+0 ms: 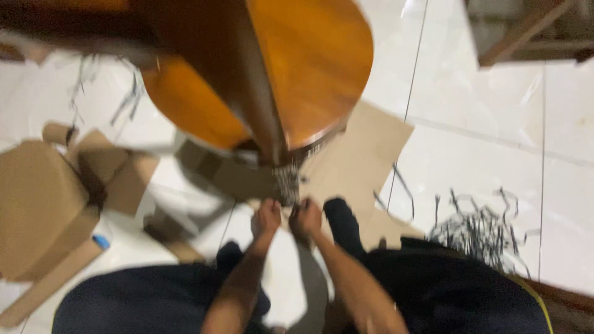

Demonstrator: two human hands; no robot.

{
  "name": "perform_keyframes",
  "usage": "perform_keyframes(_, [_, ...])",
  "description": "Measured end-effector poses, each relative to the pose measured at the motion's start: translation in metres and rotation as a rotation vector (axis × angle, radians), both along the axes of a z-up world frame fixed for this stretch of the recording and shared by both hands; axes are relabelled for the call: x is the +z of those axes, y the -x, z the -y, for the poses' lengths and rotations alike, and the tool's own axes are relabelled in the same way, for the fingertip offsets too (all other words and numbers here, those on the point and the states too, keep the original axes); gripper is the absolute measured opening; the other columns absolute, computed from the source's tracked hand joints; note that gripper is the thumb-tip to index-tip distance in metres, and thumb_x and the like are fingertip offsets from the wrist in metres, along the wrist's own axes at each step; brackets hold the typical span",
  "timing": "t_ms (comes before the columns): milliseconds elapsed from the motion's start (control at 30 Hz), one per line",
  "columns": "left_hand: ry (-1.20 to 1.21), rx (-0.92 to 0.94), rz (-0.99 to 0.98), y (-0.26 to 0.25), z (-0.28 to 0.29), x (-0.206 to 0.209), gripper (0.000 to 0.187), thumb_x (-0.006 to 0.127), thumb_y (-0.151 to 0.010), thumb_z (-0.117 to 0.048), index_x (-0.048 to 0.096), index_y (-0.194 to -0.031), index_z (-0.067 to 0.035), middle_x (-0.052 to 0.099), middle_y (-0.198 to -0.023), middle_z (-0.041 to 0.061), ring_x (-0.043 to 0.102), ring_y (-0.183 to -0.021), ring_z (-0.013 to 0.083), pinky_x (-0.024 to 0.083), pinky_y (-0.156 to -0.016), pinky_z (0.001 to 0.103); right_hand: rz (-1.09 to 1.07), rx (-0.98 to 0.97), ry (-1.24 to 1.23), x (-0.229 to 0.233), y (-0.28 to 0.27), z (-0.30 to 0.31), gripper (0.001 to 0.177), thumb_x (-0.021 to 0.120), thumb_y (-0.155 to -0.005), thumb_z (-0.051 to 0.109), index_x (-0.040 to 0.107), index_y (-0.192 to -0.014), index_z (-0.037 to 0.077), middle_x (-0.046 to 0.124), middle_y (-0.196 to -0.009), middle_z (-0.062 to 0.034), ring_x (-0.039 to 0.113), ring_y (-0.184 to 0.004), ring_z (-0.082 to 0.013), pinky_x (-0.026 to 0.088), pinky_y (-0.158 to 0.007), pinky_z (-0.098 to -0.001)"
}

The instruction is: Wrapping wooden chair legs with cardboard and securing them with plastic ties

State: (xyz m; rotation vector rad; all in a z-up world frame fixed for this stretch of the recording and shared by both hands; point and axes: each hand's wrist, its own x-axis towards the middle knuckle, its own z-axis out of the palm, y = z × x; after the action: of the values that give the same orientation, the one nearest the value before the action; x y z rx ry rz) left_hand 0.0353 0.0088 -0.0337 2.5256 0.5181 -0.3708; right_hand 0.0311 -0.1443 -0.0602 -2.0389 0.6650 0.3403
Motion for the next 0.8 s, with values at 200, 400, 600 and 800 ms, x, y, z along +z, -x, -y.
perform_keyframes(200, [-0.765,-0.502,0.444,-0.020,-0.105,0.003,0.024,0.057,-0.099,-0.031,0.080,-0.103,-0.037,0.077,-0.072,0.005,0.078,-0.074,0.0224,0.060,-0.065,0.038,0.025,-0.304,-0.053,0.068,-0.025,0.089,0.050,0.053,-0.097,0.051,0.063,-0.110,0.004,0.071,-0.107,-0.0250,0.066,-0.113,-0.0427,0.052,-0.097,-0.0550])
perform_keyframes(400, [0.485,0.416,1.083,-0.087,-0.084,0.216,0.036,0.054,-0.109,-0.034,0.051,-0.131,-0.005,0.060,-0.121,0.026,0.058,-0.119,0.0439,0.043,-0.108,0.049,0.421,-0.630,-0.608,0.239,-0.123,0.123,0.050,0.040,-0.099,0.047,0.057,-0.108,0.001,0.073,-0.095,-0.0123,0.074,-0.078,-0.0218,0.067,-0.066,-0.0333])
perform_keyframes(600, [1.019,0.131,0.632,-0.057,-0.061,0.391,0.118,0.057,-0.085,-0.067,-0.003,-0.154,0.008,0.011,-0.162,0.033,0.014,-0.152,0.0459,0.019,-0.120,0.056,0.360,-0.281,-0.791,0.407,-0.140,0.119,0.067,0.046,-0.083,0.065,0.052,-0.106,0.003,0.051,-0.079,-0.0055,0.052,-0.066,-0.0148,0.048,-0.062,-0.0288])
perform_keyframes(800, [0.932,0.162,0.523,-0.040,-0.063,0.379,0.103,0.061,-0.090,-0.051,-0.002,-0.160,-0.010,0.013,-0.166,0.025,0.023,-0.152,0.0418,0.027,-0.118,0.056,0.347,-0.323,-0.856,0.367,-0.120,0.082,0.100,0.037,-0.079,0.067,0.047,-0.144,-0.008,0.053,-0.140,-0.0289,0.056,-0.130,-0.0411,0.055,-0.098,-0.0447])
